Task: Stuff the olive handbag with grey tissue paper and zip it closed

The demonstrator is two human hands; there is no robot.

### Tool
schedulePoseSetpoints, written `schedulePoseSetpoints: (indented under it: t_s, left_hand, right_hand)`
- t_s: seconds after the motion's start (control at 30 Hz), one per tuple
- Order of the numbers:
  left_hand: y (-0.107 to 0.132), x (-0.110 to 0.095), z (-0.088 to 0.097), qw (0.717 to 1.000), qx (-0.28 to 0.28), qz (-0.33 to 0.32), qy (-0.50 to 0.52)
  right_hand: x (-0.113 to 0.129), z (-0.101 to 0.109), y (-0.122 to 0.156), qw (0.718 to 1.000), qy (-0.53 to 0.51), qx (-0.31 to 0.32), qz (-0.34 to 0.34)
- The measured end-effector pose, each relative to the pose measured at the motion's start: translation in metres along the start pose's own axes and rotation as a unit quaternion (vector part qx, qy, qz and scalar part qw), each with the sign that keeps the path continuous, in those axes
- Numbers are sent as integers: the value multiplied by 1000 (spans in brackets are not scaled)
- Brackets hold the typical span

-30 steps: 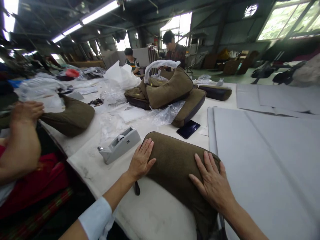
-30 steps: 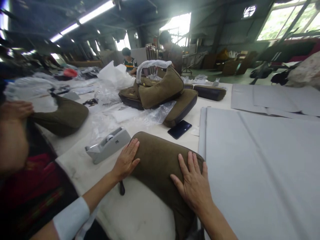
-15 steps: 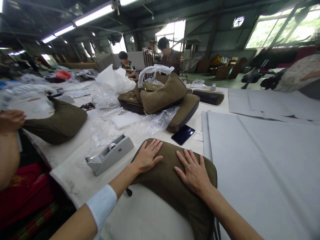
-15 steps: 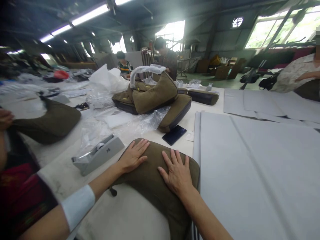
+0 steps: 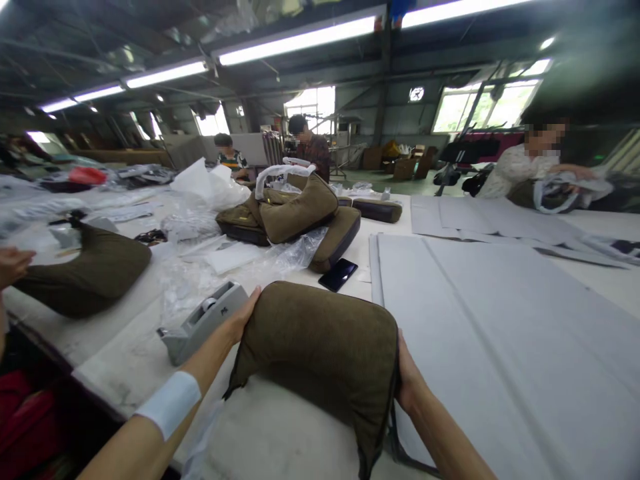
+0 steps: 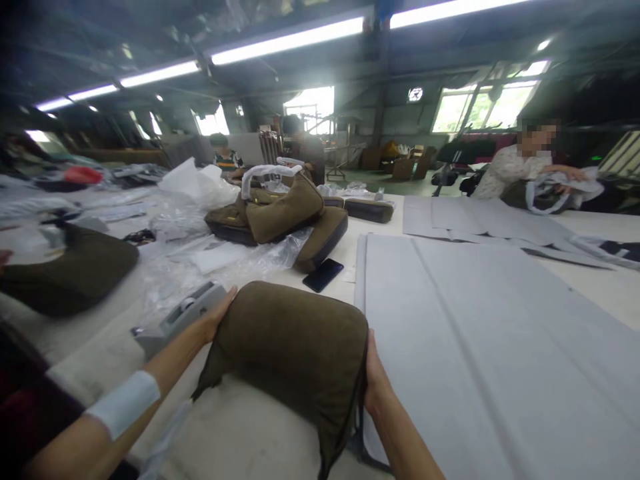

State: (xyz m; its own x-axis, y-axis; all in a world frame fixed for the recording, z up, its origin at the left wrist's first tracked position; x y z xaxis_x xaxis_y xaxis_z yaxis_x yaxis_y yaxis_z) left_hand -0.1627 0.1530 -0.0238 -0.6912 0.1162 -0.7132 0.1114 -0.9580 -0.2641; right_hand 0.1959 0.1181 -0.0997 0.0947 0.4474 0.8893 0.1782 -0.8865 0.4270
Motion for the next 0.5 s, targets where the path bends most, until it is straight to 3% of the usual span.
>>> schedulePoseSetpoints:
  t_s: [0.07,0.13,0.2,0.27,0.37,0.43,0.47,0.5]
  left_hand:
    - [0,-25,27,998,14,30,50]
    - [2,-59,68,992,-1,56,116]
    - [13,-87,110,945,-56,104,304]
    - [35,-102,130,913,-47,144,380]
    - [79,-82,115,900,-8,176,399]
    - [108,-49,89,931,7,145,333]
    - [121,-31,74,958,29,130,252]
    - [132,-12,61,966,37,142,214]
  right_hand:
    - [30,-10,14,993,-88,-18,82]
    - [77,-13,33,973,-116,-50,191]
    - [117,-13,56,955,-99,-59,273]
    - [132,-14,72,946,-66,-24,316]
    - [103,-13,78,923,7,39,382]
    - [60,-9,72,903,87,40,419]
    - [38,-8,68,897,137,37,420]
    - [18,-8,63,891,190,36,410]
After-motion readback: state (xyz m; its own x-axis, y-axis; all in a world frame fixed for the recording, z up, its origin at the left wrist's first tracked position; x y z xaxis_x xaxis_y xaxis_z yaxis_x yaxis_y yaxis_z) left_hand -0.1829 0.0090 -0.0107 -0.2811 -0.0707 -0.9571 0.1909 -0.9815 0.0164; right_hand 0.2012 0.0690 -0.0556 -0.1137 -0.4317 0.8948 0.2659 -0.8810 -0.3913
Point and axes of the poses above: each hand's wrist, its own y-axis away from the middle knuckle, its own z-axis out of the back of the hand, x = y × z, the point moved 5 cm from there along -y, towards the middle knuckle, and after that the axes turned 3 degrees about z, right-handed, at the moved point
